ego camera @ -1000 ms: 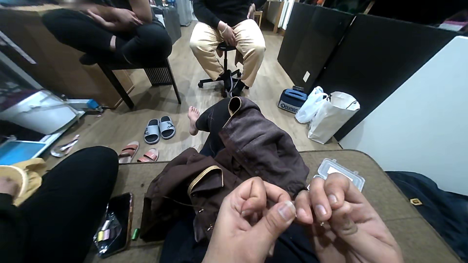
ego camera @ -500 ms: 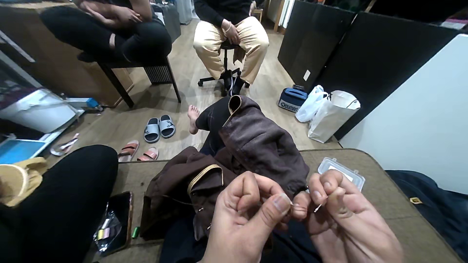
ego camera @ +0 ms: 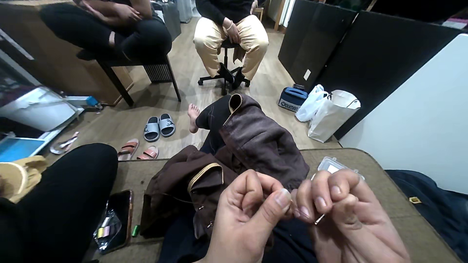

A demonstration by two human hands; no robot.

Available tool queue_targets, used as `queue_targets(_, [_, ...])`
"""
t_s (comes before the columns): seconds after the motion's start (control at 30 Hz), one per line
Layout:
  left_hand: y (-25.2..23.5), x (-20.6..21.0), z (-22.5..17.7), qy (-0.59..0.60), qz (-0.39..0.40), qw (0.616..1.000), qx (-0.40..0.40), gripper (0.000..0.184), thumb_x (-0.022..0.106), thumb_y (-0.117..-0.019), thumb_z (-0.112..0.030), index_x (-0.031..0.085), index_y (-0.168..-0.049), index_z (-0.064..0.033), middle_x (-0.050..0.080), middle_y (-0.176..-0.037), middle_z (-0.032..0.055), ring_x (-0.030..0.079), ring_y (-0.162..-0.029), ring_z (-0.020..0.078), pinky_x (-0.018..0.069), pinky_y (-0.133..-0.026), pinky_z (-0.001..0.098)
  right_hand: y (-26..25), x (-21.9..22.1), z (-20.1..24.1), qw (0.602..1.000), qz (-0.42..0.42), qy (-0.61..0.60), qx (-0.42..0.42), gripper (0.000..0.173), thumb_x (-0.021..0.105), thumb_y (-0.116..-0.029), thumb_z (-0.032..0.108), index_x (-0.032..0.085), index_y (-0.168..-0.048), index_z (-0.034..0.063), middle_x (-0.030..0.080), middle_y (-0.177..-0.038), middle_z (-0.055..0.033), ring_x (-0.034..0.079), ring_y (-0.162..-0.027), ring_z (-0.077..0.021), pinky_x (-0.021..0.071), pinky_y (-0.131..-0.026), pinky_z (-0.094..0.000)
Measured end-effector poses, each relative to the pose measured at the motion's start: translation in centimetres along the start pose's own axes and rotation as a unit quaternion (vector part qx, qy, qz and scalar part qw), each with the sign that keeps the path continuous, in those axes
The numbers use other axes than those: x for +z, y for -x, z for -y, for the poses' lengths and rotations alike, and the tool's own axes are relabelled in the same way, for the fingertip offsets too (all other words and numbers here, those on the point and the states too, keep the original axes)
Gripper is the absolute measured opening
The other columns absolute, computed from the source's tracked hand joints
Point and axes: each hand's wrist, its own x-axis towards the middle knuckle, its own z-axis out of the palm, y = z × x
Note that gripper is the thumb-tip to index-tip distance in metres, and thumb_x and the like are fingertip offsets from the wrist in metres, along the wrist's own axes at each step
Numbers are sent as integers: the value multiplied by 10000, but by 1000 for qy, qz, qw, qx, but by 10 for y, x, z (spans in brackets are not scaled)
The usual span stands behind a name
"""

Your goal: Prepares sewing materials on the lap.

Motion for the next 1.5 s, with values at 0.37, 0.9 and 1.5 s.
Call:
queue_targets(0.37, [13,8,-35,0,93,989,-112,99,565,-1038,-108,501,-1112,-126,634,-1013,-66,522,-736,-64,412,-585,126,1,2,18,998,5,-48,-28,80,576,-1043,203,604,-1034,128,691,-895,-26,721,-802,-133,612,-722,-264])
queue_targets(0.9, [16,0,-34,-179,142,973,-7,168,629,-1007,-105,695,-1031,49,653,-922,30,535,-767,-51,424,-638,101,2,4,25,995,-25,-98,-1,104,566,-1044,198,613,-1017,110,703,-897,-50,726,-776,-136,607,-672,-245])
queue_targets(1.5, [19,0,-35,-121,132,983,-27,162,612,-1019,-105,695,-990,31,673,-921,-3,601,-841,-43,501,-719,124,3,4,19,996,-33,-84,14,104,569,-1041,216,605,-1026,119,706,-901,-47,730,-787,-140,615,-686,-253])
